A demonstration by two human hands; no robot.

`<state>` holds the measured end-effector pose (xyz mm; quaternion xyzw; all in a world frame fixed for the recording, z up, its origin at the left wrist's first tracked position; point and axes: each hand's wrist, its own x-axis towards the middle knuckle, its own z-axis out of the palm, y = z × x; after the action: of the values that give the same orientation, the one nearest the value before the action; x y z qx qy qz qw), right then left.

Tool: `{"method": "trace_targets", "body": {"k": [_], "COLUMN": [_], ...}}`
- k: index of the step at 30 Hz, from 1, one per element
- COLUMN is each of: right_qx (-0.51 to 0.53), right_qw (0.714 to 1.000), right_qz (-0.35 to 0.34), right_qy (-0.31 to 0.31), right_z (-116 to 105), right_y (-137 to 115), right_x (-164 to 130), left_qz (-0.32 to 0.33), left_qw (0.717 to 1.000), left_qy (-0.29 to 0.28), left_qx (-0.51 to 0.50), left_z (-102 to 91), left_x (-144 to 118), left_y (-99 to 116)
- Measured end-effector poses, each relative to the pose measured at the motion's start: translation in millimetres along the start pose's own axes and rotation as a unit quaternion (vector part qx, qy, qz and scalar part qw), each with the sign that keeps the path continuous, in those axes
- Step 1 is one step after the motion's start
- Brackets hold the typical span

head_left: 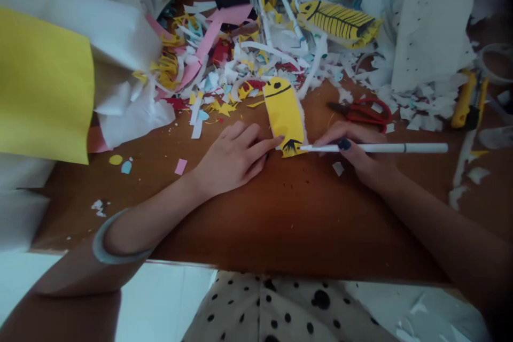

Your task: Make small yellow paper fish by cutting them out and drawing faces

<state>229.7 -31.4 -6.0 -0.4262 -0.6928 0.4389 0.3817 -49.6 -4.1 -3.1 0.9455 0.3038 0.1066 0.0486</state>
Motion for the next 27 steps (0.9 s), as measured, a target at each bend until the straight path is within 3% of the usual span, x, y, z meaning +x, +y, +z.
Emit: {"method": "trace_targets", "body": {"k": [5,10,17,23,27], "right_qx": [-0.046,-0.006,-0.043,-0.009,-0.024], "right_qw": [0.999,0.999,0.999,0.999,0.999], "right_qz": [-0.013,0.013,-0.033,0.047,0.024], "right_qy": [-0.005,-0.042,0.005,-0.003,0.01], "right_z": [0.7,-1.0,1.2,-0.4,-0.4], "right_y": [-3.0,-4.7,-2.8,-6.0,-7.4], "right_x": [3.8,0.9,4.3,-1.7,-0.2], "left_qz": [-0.003,0.002,0.0,-0.002,-0.003], "left_qw": [1.0,1.0,1.0,1.0,1.0], "left_qy": [-0.001,-0.005,-0.004,-0.008,-0.009], "left_qx": [-0.003,-0.001,0.003,-0.002,-0.009], "left_z": [0.0,0.2,0.8,0.9,-0.3], "left_x": [0.4,-0.5,-0.5,-0.2,-0.2], "left_y": [-0.3,-1.9,-1.4,-1.8,-1.6]}}
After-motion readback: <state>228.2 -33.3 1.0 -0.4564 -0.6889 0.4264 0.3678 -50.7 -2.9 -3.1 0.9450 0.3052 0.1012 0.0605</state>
